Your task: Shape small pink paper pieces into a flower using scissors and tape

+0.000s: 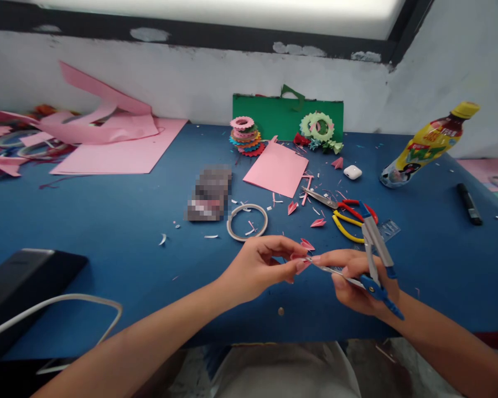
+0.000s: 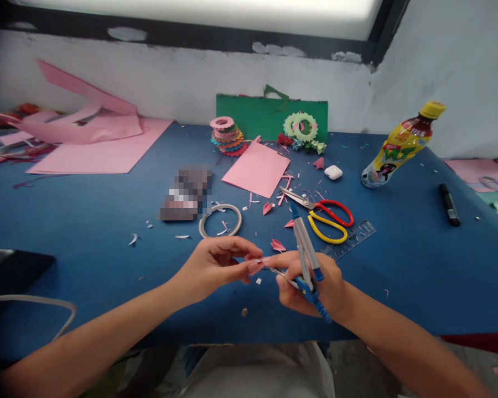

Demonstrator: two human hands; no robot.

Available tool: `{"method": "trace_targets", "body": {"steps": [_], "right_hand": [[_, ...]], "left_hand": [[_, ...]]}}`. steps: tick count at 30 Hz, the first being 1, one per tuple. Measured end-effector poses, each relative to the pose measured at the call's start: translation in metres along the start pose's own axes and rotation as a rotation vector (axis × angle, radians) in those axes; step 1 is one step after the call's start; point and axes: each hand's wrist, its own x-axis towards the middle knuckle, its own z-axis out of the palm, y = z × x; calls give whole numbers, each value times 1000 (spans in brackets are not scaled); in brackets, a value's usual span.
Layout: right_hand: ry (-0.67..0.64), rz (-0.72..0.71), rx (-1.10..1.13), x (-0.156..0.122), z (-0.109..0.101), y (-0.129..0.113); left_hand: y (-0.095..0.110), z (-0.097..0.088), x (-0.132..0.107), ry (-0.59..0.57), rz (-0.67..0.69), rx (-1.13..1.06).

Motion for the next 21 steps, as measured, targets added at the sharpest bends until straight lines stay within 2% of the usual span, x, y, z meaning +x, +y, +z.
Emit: {"method": "trace_targets", "body": {"steps": [7, 14, 21], "right_hand": [[2, -35, -23, 3, 1, -3], [-60, -23, -3, 1, 1, -3], [36, 1, -25, -1, -1, -2]], "left_hand": [[0, 2, 0, 20, 37, 33], [-2, 4, -1, 2, 0, 53], [1, 2, 0, 15, -16, -16]]}}
